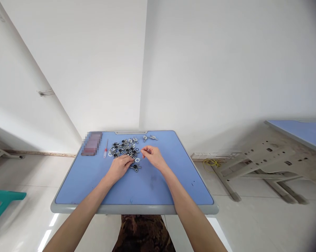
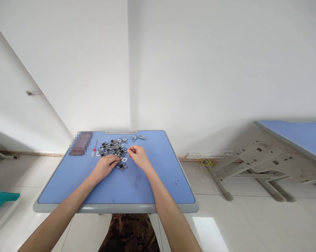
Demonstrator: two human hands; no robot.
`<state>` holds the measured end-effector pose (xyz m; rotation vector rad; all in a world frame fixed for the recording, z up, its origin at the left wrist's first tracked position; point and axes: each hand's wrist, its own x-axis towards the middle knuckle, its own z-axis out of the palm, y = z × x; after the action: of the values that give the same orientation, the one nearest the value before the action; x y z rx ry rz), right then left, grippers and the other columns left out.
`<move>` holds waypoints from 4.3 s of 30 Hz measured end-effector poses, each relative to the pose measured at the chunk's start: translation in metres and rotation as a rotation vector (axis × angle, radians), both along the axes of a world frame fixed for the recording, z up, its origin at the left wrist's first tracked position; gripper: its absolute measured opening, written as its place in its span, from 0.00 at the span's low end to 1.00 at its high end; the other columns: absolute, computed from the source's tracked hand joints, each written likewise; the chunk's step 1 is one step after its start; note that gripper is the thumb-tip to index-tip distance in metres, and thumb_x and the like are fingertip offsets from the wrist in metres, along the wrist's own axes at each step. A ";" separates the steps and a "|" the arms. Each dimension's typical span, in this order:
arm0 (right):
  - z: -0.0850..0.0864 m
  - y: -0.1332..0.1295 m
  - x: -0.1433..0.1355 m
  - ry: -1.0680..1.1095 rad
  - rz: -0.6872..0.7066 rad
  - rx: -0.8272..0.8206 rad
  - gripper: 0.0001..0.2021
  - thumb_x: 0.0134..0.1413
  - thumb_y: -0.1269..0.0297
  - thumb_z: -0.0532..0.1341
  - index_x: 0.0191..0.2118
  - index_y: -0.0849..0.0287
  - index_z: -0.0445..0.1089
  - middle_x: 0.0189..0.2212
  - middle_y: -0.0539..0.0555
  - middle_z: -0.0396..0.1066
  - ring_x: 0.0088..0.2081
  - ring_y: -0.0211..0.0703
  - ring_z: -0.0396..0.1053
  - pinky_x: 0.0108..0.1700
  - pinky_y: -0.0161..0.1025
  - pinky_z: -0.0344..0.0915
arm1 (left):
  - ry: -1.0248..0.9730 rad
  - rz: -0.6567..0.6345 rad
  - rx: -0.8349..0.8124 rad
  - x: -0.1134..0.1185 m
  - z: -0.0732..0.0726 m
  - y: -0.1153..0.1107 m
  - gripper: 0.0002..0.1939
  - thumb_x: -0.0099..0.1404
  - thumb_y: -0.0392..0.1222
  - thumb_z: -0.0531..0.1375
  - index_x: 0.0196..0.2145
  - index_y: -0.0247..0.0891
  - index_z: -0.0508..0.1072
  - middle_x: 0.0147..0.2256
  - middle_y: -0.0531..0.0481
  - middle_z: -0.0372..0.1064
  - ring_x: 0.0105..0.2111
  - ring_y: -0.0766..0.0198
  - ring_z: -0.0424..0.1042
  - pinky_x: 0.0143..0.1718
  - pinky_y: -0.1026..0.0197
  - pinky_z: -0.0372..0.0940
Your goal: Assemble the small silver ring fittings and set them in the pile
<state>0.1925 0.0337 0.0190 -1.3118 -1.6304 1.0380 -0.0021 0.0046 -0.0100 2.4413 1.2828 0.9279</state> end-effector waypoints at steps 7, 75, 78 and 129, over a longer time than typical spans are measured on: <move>-0.004 0.002 0.001 -0.059 -0.032 0.016 0.08 0.48 0.61 0.56 0.27 0.60 0.67 0.20 0.49 0.68 0.24 0.36 0.61 0.30 0.34 0.58 | 0.092 -0.023 0.030 -0.001 0.000 0.000 0.11 0.67 0.37 0.52 0.37 0.41 0.74 0.36 0.50 0.72 0.37 0.65 0.72 0.38 0.63 0.66; 0.010 -0.012 0.016 -0.578 0.177 0.008 0.04 0.47 0.68 0.59 0.32 0.59 0.70 0.25 0.50 0.69 0.27 0.36 0.63 0.28 0.32 0.52 | 0.103 -0.082 0.030 0.005 0.006 -0.008 0.17 0.56 0.40 0.63 0.44 0.40 0.65 0.42 0.46 0.66 0.44 0.56 0.66 0.44 0.53 0.62; 0.008 -0.012 0.014 -0.605 0.176 0.004 0.05 0.47 0.68 0.60 0.33 0.59 0.70 0.26 0.51 0.70 0.27 0.37 0.63 0.28 0.33 0.53 | 0.098 -0.067 0.029 0.004 0.004 -0.007 0.19 0.56 0.42 0.63 0.45 0.40 0.65 0.43 0.46 0.65 0.45 0.56 0.66 0.45 0.53 0.62; 0.004 -0.010 0.006 -0.530 0.255 0.029 0.05 0.49 0.65 0.58 0.29 0.60 0.69 0.25 0.50 0.68 0.27 0.37 0.62 0.28 0.32 0.54 | -0.245 0.075 0.039 0.003 0.014 -0.003 0.11 0.61 0.33 0.54 0.42 0.40 0.66 0.33 0.50 0.64 0.31 0.65 0.65 0.35 0.61 0.63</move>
<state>0.1981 0.0239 0.0235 -1.4681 -2.2467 0.8448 0.0011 0.0013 0.0042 2.2346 1.2852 1.2389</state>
